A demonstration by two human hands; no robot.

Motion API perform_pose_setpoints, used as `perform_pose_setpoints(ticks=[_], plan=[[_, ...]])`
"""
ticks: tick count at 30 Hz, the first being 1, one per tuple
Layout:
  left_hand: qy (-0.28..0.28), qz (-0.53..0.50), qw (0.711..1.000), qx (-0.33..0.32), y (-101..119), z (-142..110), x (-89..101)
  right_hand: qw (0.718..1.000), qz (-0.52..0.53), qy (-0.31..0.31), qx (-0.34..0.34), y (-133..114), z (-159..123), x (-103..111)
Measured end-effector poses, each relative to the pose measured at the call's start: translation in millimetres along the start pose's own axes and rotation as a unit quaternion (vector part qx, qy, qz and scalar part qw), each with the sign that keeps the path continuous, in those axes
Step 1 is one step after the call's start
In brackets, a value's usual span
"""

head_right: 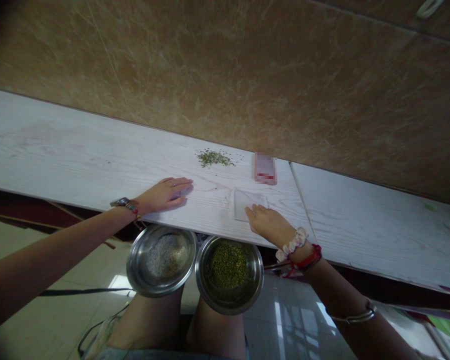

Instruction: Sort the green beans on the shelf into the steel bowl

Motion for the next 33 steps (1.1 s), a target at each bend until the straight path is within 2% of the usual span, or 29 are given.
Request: perform_pose_setpoints(ticks=[6,11,23,33], plan=[[-0.007,0.003,1.0,0.006,0,1,-0.2,0.993,-0.058,0.089,-0.044,18,-6,18],[-0.011,0.002,1.0,0.005,0,1,-0.3,0.983,-0.033,0.173,-0.052,24,-12,27],[-0.008,-0.009,1.0,0.006,1,1,1.4,0.986,0.001,0.159,-0.045,11,-6,28],[-0.005,-0.009,1.0,0.005,0,0,0.3,0.983,-0.003,0.18,-0.029,3,-10,36]])
Point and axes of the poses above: each hand's wrist, its own z-axis towards the middle knuckle, its own x-axis out of the back of the hand, y = z × x, the point moved 5 cm from there along z, towards the middle knuckle, and after that the axes turned 9 degrees about -z, right-handed, at the moved point
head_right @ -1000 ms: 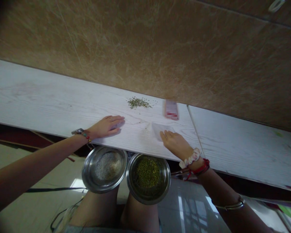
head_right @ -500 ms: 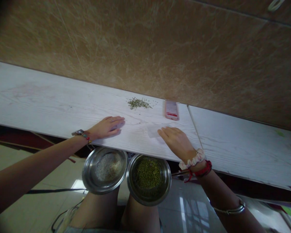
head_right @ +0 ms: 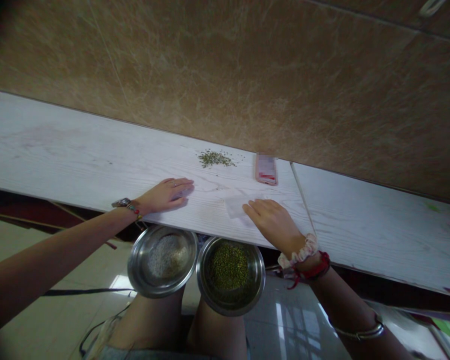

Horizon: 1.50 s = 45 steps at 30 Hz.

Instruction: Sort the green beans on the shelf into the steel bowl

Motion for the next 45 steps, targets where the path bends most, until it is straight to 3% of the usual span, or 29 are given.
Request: perform_pose_setpoints(ticks=[4,17,23,29,36,45], plan=[[0.001,0.0,1.0,-0.003,1,0,0.4,1.0,-0.011,0.015,0.024,-5,-6,7],[0.0,0.005,1.0,-0.001,0,0,-1.2,0.999,0.032,-0.018,0.006,-4,-8,5],[0.001,0.007,1.0,-0.003,-1,0,-1.7,0.999,0.021,0.011,0.026,-4,-18,15],[0.003,0.005,1.0,-0.004,-1,0,-1.7,0.999,0.043,-0.01,0.005,1,-25,15],[-0.001,0.005,1.0,0.0,-1,0,-2.2,0.998,0.057,-0.021,0.014,-10,-28,18],[-0.004,0.003,1.0,0.003,0,0,-1.2,0.997,0.076,0.02,0.005,-9,-25,28]])
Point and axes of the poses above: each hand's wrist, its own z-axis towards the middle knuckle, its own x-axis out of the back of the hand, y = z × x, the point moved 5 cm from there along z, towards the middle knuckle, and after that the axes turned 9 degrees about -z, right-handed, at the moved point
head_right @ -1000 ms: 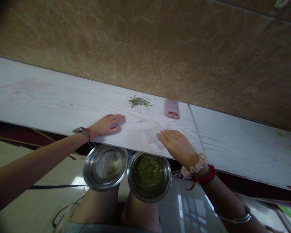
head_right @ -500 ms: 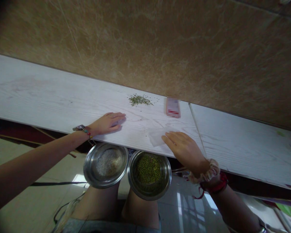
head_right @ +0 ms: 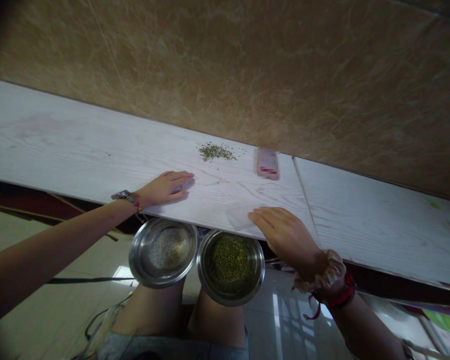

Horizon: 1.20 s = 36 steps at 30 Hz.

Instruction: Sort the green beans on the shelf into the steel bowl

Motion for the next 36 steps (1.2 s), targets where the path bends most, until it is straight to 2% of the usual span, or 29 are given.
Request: perform_pose_setpoints(ticks=[6,11,16,19,24,31,36], plan=[[0.0,-0.001,1.0,0.001,-1,0,-1.1,1.0,0.012,-0.009,0.015,-6,5,3],[-0.005,0.002,1.0,0.003,-1,1,-2.2,0.997,0.06,-0.042,0.034,-8,-4,20],[-0.005,0.002,1.0,0.004,-1,1,-1.7,1.0,0.03,0.002,-0.01,-2,-3,30],[-0.002,-0.003,1.0,0.003,-1,0,-1.0,0.998,-0.008,0.017,-0.06,8,5,20],[0.005,-0.003,1.0,-0.003,0,0,0.3,0.991,-0.038,-0.018,-0.13,24,34,-9],[0.013,-0.003,1.0,-0.011,-2,0,-0.1,0.987,-0.049,-0.098,-0.12,27,89,-35],[0.012,-0.002,1.0,-0.006,-4,1,-1.5,0.983,-0.06,-0.131,-0.111,25,101,-39]])
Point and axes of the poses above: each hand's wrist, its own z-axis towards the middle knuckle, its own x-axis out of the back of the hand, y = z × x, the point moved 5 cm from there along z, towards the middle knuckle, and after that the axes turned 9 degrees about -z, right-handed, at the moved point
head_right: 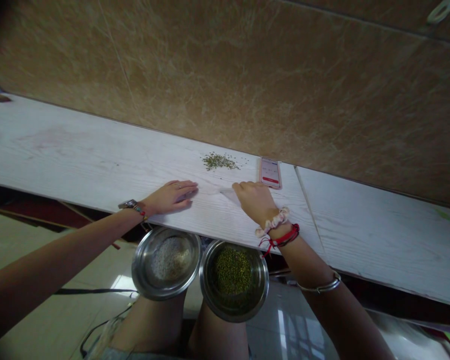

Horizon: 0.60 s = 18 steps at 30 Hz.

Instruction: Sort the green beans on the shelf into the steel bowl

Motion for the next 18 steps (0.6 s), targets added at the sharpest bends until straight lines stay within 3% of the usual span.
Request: perform_pose_setpoints(ticks=[18], plan=[[-0.013,-0.001,1.0,0.011,2,0,1.5,0.997,0.0,-0.071,0.026,-16,-15,22]])
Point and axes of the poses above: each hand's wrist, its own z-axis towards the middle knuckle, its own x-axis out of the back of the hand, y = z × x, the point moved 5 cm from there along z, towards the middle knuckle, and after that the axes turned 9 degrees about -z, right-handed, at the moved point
